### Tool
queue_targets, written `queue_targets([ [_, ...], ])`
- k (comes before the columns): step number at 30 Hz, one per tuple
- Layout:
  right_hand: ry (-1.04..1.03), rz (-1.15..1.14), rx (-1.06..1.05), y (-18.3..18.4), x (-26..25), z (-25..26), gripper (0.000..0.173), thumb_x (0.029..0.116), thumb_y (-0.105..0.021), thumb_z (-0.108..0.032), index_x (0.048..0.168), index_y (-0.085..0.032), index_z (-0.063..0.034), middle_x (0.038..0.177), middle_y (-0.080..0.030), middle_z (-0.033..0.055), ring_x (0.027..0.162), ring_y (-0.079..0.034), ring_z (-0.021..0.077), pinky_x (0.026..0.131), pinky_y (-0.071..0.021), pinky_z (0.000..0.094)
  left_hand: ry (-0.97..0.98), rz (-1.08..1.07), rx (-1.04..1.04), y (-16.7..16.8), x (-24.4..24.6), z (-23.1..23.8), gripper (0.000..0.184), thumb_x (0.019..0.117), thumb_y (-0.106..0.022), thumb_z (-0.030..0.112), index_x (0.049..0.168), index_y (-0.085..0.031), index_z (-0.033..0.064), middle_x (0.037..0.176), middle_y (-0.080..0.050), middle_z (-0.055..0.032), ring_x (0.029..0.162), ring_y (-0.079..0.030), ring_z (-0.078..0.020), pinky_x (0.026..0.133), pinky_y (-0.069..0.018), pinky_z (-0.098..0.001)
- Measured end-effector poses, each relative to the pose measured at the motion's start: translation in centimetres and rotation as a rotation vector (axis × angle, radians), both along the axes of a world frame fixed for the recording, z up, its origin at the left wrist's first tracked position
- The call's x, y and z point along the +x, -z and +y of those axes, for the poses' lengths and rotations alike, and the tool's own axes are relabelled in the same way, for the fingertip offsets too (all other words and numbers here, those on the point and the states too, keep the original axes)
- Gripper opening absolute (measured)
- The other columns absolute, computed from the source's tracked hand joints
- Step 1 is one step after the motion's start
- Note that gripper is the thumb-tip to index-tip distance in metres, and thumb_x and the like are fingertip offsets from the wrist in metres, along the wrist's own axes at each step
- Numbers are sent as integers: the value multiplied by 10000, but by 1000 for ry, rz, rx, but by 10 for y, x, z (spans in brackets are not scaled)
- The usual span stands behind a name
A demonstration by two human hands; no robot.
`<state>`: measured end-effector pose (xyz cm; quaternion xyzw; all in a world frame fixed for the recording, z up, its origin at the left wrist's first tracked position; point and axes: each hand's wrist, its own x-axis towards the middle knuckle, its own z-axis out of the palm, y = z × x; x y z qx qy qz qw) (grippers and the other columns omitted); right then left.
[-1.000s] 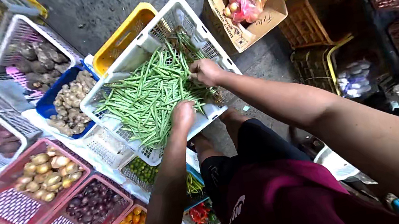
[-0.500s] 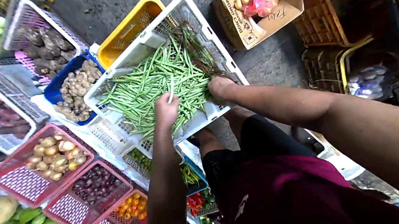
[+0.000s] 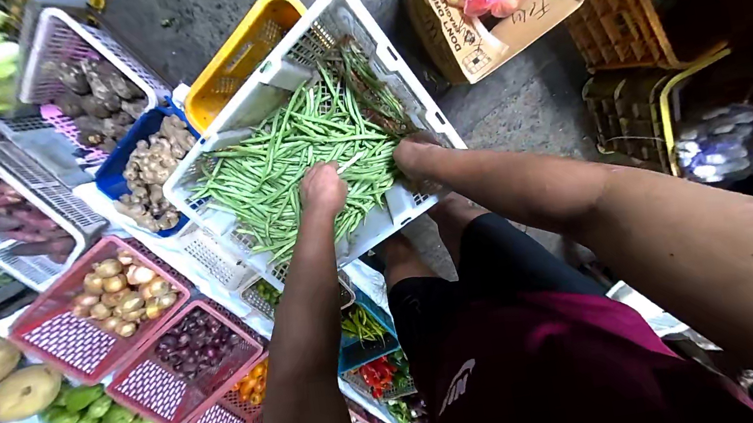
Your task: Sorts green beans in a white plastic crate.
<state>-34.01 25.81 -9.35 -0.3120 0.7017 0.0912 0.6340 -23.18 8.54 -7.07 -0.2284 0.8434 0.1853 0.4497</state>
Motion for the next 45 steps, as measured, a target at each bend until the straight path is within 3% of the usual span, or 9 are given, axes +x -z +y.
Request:
queue_targets([
  [5,-46,-25,18,-7,-1,-3,326,891,-739,-117,1124,-661,97,1256,-631,293,1204,-613,451,966,-507,643,-265,-13,109,-16,-11,-10,354,1079,-507,326,1324,-577,80,1157,-693,-199,1111,-671,-396,940,-524,-645],
  [12,-4,-55,15,-24,-9,-2,341,900,-722,-81,1170,-635,108,1269,-617,306,1204,-614,459,946,-522,644,-586,308,171,-44,-31,-38,240,1074,-489,207,1221,-582,41,946,-682,-115,824,-687,-238,771,-588,-473],
  [16,46,-45,13,-17,-1,1,308,914,-715,-101,1143,-656,95,1272,-623,295,1200,-618,458,942,-528,647,-268,63,195,-30,-52,-2,249,1015,-614,258,1107,-708,47,987,-703,-195,926,-690,-360,831,-547,-611],
  [21,43,-21,-4,-6,3,4,326,918,-711,-112,1164,-647,92,1261,-628,296,1196,-620,458,954,-523,645,-86,-56,61,30,-37,40,419,977,-609,228,1394,-651,245,1243,-713,-148,1162,-676,-369,939,-541,-636],
  [25,-11,-28,13,-1,1,-1,384,878,-761,-128,1170,-645,92,1271,-616,303,1210,-610,460,956,-522,642,3,14,29,42,-39,43,288,988,-621,262,1245,-717,177,1165,-732,-137,1122,-692,-352,915,-556,-602],
  [32,-293,-96,-77,-25,-10,-9,277,931,-700,-214,1033,-697,43,1142,-678,247,1117,-647,435,886,-526,650,-267,112,143,14,-38,1,439,1015,-582,311,1359,-622,41,1355,-632,-163,1255,-618,-323,1064,-488,-575],
  [35,-305,-124,-27,-46,-17,-13,236,896,-727,-178,1019,-707,23,1123,-680,237,1098,-647,430,854,-523,659,-150,-12,139,12,-33,10,415,980,-607,280,1332,-621,62,1175,-697,-222,1110,-682,-404,924,-537,-651],
  [42,-181,-151,-63,-90,-14,0,219,883,-732,-278,875,-704,-61,886,-695,166,858,-693,378,695,-546,639,67,-200,20,22,-39,33,278,937,-686,286,1164,-727,131,1105,-725,-185,1061,-695,-407,844,-557,-659],
  [45,-178,-140,-73,-92,-21,4,174,922,-696,-233,956,-697,-62,956,-694,178,926,-689,393,742,-547,649,-42,-141,110,14,-38,14,278,962,-657,285,1161,-723,101,1101,-720,-205,1057,-693,-415,868,-546,-681],
])
